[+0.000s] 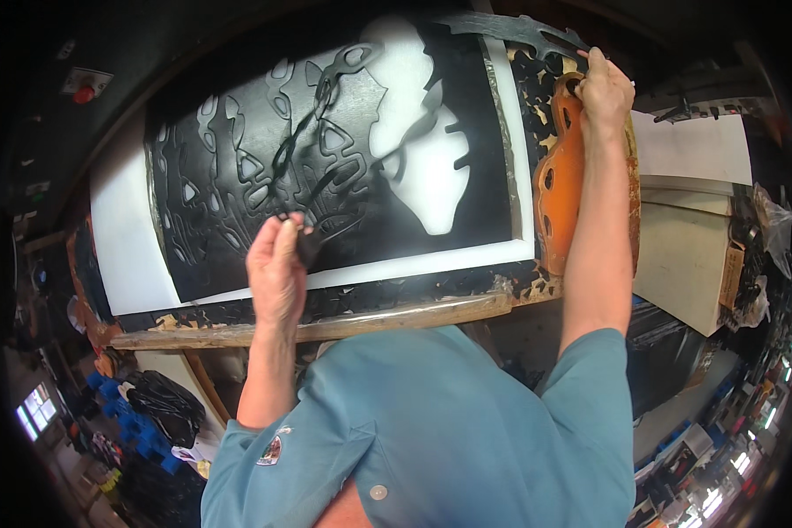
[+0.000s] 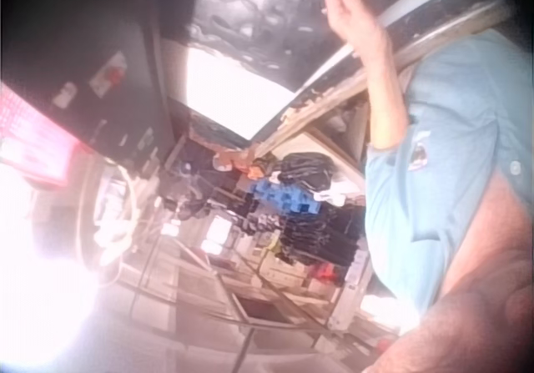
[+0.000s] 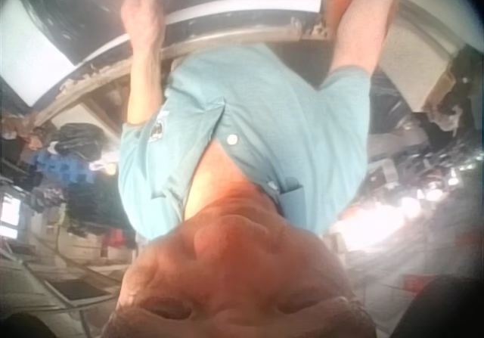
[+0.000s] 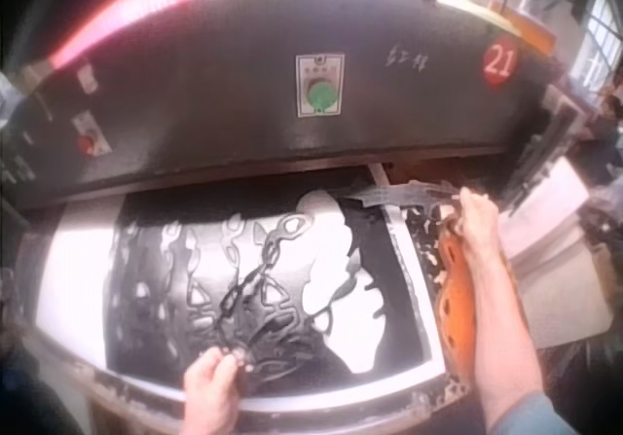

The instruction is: The person places a black rubber sheet on a press, aligns an orange template, and repeatedly closes the press to emboss a pattern. After each cycle, the person removes the embossed sheet, peels away excess material, and repeats the process with a new sheet.

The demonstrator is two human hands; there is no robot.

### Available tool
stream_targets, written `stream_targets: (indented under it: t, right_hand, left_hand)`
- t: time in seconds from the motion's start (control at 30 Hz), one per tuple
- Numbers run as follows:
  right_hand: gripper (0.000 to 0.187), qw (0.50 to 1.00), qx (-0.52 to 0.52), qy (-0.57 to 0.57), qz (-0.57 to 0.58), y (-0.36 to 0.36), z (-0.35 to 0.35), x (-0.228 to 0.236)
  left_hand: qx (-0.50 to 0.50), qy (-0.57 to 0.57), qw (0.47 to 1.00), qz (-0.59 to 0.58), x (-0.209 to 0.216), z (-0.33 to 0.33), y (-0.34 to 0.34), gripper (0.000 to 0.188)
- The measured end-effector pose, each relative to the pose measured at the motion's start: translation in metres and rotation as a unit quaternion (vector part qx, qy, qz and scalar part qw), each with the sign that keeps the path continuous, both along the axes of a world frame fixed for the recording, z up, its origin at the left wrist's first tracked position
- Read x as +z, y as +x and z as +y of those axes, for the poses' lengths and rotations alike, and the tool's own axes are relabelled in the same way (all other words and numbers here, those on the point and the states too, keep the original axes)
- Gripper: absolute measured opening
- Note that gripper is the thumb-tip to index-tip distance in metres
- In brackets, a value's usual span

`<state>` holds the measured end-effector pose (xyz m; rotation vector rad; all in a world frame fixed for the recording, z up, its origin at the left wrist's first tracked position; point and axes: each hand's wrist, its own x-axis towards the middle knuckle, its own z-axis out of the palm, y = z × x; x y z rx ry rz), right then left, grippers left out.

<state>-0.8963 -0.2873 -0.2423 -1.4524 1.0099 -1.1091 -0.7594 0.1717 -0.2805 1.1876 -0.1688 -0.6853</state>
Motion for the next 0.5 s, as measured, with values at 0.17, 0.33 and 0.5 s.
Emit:
stream_targets:
  t: [0.17, 0.33, 0.5]
  right_hand:
    - [0.035, 0.893, -0.066, -0.287, 0.341, 0.023, -0.007, 0.016]
    - [0.056, 0.864, 0.059, -0.465, 0.185, 0.035, 0.146, 0.08]
    - [0.084, 0.647, 0.601, -0.407, 0.233, 0.039, 0.306, 0.071]
  left_hand:
    - [0.035, 0.021, 0.998, 0.039, 0.015, 0.066, 0.026, 0.014]
    - [-0.003, 0.104, 0.995, 0.012, 0.039, 0.07, 0.002, 0.022]
    - [-0.039, 0.041, 0.998, -0.03, 0.05, 0.038, -0.026, 0.02]
